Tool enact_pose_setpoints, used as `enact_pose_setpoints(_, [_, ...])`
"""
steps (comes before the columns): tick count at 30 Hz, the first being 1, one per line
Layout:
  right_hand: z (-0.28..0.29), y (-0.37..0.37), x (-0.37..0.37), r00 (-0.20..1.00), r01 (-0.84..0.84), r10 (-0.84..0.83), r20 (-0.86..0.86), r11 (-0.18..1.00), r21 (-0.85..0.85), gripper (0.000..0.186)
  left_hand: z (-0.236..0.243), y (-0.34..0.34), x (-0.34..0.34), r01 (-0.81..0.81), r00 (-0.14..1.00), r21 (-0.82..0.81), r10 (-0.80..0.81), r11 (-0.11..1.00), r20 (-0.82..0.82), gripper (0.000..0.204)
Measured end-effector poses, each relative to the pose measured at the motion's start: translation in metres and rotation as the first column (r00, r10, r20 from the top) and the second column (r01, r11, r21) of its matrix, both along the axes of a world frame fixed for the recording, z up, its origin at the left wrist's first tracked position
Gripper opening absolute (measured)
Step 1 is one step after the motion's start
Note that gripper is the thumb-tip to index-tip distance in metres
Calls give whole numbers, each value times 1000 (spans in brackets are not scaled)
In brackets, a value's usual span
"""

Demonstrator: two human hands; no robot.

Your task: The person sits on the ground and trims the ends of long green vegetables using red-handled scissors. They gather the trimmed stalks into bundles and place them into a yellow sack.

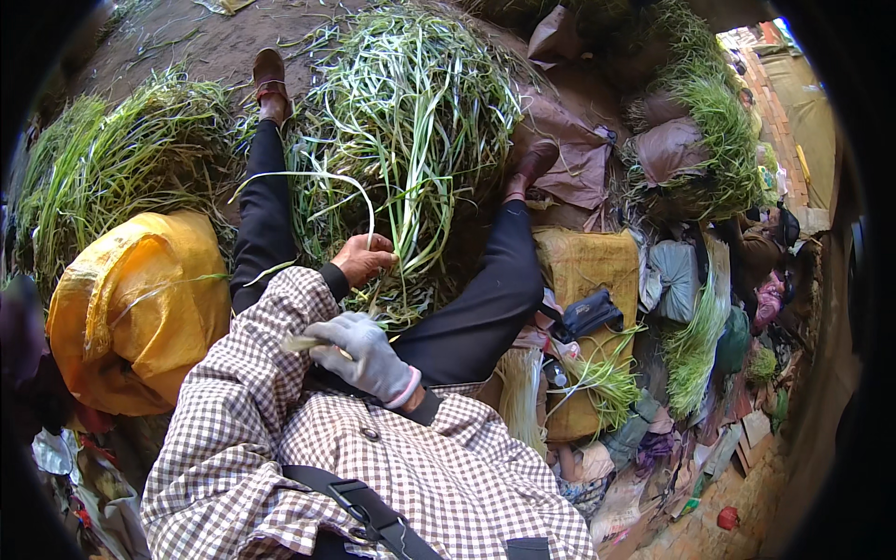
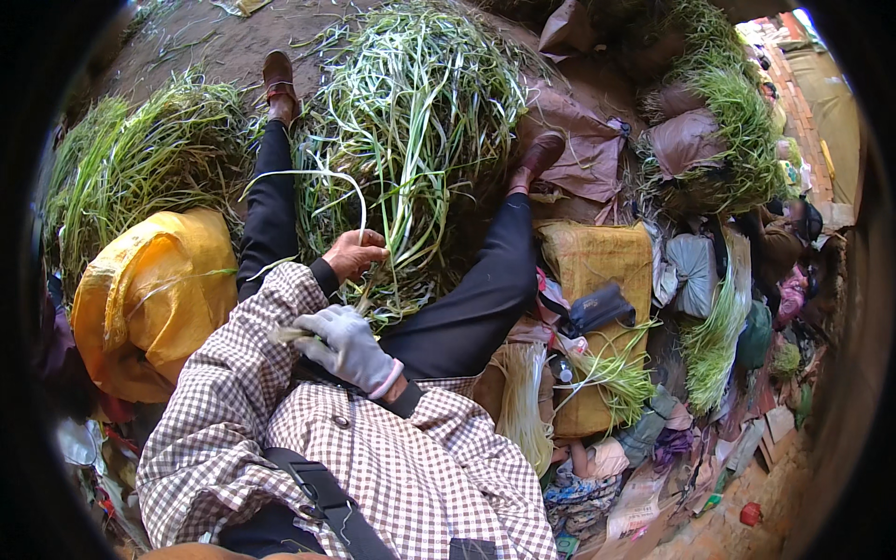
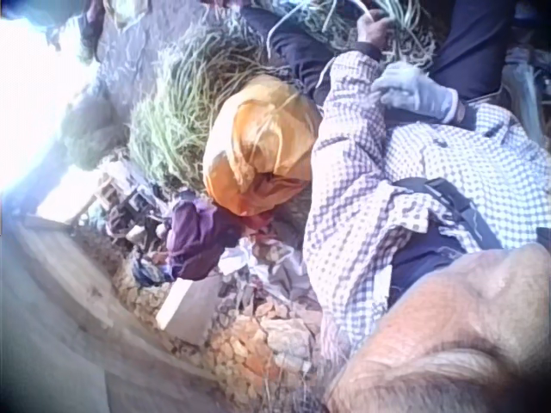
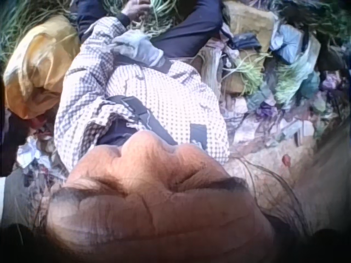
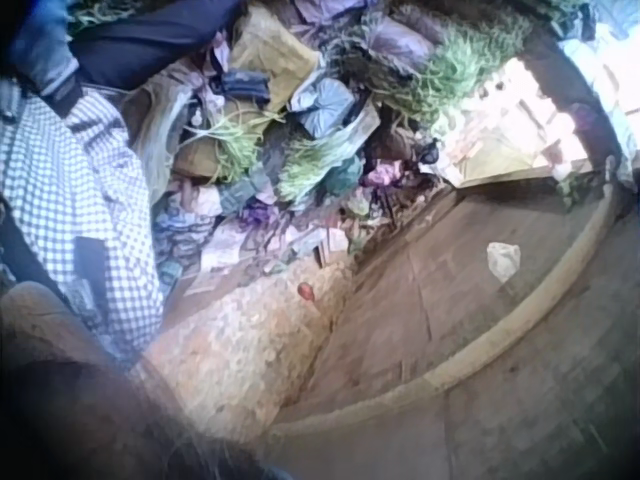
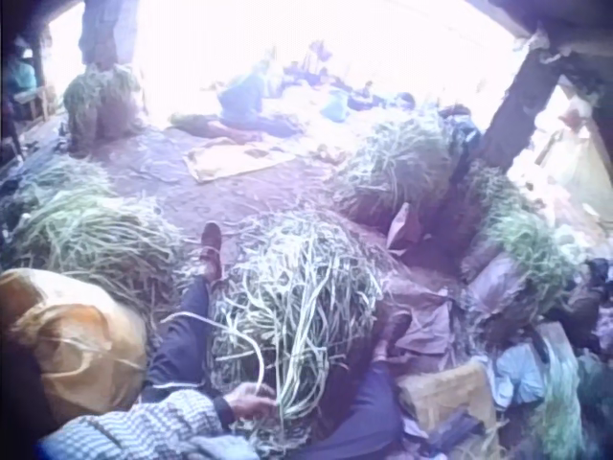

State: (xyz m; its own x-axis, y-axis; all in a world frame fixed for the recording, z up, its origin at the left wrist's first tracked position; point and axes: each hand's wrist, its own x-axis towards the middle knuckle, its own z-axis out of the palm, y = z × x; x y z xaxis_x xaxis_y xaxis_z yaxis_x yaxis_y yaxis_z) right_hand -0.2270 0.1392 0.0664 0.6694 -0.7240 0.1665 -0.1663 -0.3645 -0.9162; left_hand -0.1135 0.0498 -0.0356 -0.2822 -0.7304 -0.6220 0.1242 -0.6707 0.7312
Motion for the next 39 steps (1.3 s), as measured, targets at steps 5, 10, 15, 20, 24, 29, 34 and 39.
enact_pose_setpoints(5, [-25,-22,-49,704,665,-710,1,660,349,30,14,8,22,-153,973,59,160,987,-166,20])
enact_pose_setpoints(10, [-63,-55,-62,693,620,-665,-279,352,702,64,26,28,27,-296,926,-78,265,952,-270,33])
enact_pose_setpoints(15, [-79,-58,-33,739,571,-652,-167,475,669,19,41,35,48,-417,908,-247,388,874,-159,32])
enact_pose_setpoints(20, [-54,-55,-40,799,599,-580,-158,750,280,16,58,16,80,-378,730,-619,633,688,258,13])
enact_pose_setpoints(24, [-35,-56,-25,828,549,-544,-138,836,0,11,63,25,45,-195,952,-473,282,859,120,14])
enact_pose_setpoints(29, [-24,-53,-15,830,517,-513,-219,855,-43,12,60,24,22,-321,905,-358,395,877,157,25])
enact_pose_setpoints(34, [-24,-44,-12,905,426,-425,-35,903,49,11,51,20,37,-421,906,-29,419,907,-54,19])
enact_pose_setpoints(39, [-29,-17,-28,897,442,-417,-145,847,297,11,39,15,87,-633,767,-4,627,774,-137,16])
